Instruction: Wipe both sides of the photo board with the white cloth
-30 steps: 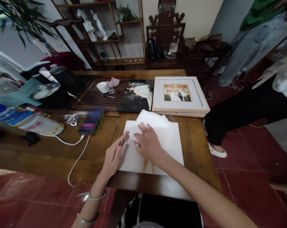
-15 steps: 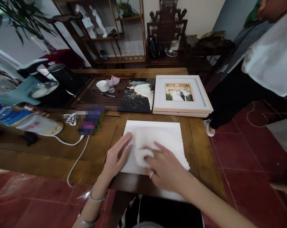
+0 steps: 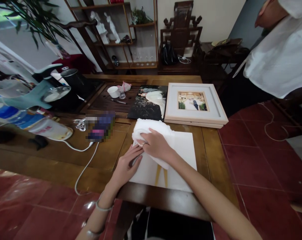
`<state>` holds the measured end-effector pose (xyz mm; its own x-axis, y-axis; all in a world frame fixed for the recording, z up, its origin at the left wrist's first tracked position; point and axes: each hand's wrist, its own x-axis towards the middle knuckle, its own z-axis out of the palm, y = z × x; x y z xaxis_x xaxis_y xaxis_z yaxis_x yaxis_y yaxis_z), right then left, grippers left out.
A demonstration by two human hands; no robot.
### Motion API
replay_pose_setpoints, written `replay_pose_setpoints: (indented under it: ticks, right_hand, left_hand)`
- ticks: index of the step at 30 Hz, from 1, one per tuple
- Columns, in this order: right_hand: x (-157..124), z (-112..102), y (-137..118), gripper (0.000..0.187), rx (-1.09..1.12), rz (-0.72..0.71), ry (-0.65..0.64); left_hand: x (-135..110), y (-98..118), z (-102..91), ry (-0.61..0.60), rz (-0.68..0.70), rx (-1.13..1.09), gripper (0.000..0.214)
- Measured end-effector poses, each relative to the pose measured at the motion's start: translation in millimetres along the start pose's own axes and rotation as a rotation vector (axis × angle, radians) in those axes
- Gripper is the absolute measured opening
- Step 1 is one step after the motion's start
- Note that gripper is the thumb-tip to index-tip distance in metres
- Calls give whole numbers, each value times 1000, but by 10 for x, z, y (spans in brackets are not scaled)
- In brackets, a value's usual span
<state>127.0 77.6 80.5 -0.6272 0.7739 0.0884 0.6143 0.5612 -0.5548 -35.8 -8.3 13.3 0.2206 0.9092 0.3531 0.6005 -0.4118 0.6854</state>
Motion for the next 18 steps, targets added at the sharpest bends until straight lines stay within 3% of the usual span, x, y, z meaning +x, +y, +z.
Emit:
replay_pose_setpoints:
  ticks: [6, 11, 18]
  right_hand:
    - [-483, -295, 323, 32, 12, 127, 52]
    - [-931, -454, 570, 35, 11, 217, 178]
    - [-1725, -350, 400, 31, 0, 307, 71]
  left_hand:
    - [6, 17, 2, -7, -10, -40, 35]
    - [4, 23, 3, -5, -19, -55, 34]
    - [-1, 30, 16, 2, -19, -46, 36]
